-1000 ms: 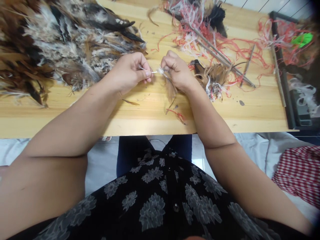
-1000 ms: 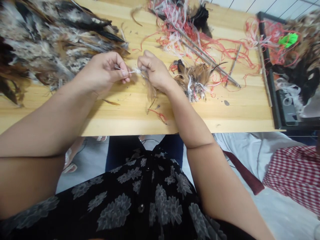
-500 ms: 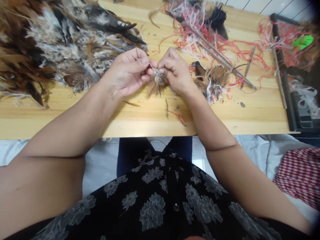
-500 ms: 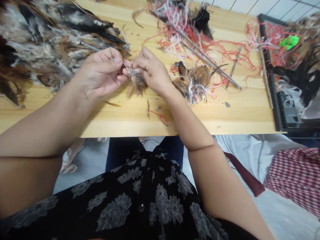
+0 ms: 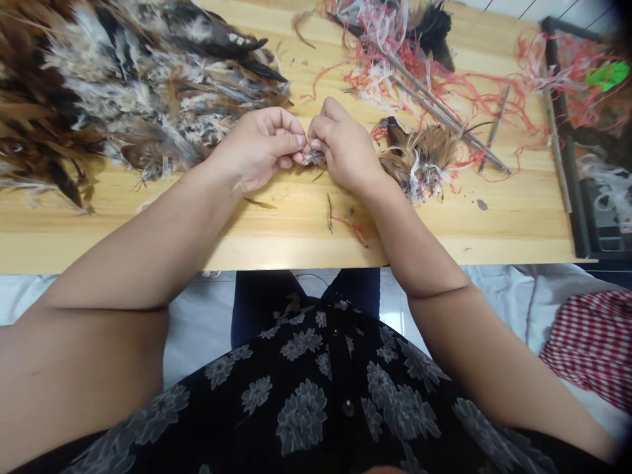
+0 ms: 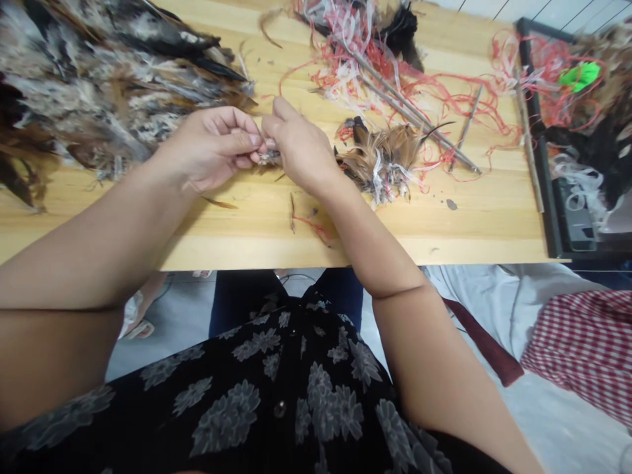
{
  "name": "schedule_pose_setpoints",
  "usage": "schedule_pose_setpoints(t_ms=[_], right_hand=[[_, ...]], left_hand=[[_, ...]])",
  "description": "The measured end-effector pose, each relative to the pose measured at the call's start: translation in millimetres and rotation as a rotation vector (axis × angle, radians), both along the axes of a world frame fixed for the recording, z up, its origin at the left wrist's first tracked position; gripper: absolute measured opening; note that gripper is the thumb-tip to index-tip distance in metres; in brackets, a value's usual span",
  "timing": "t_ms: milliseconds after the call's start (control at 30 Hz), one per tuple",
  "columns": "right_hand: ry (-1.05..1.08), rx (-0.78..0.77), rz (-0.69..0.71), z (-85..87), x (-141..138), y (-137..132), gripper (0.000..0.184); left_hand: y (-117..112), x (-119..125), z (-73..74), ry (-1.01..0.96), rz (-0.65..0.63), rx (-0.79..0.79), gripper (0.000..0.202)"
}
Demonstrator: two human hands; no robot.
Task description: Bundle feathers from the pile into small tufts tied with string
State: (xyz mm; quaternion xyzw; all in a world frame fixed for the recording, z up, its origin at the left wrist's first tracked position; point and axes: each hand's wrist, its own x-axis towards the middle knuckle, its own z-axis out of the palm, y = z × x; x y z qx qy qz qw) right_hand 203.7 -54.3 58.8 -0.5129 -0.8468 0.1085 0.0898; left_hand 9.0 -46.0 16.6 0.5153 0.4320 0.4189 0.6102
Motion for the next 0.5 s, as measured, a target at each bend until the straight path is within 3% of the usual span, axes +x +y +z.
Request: schedule_pose_setpoints(t_ms=[267, 500], right_hand=[[-0.01, 0.032, 0.004, -7.2, -0.1, 3.1, 0.023], [-0.028, 0.044, 0.007, 0.9, -4.9, -2.5, 0.025]], left_hand=[[-5.0, 3.0, 1.3, 0.099, 0.024, 0.065, 0.022], [-6.6, 3.2, 3.9, 0.117, -0.018, 0.055, 0.019]])
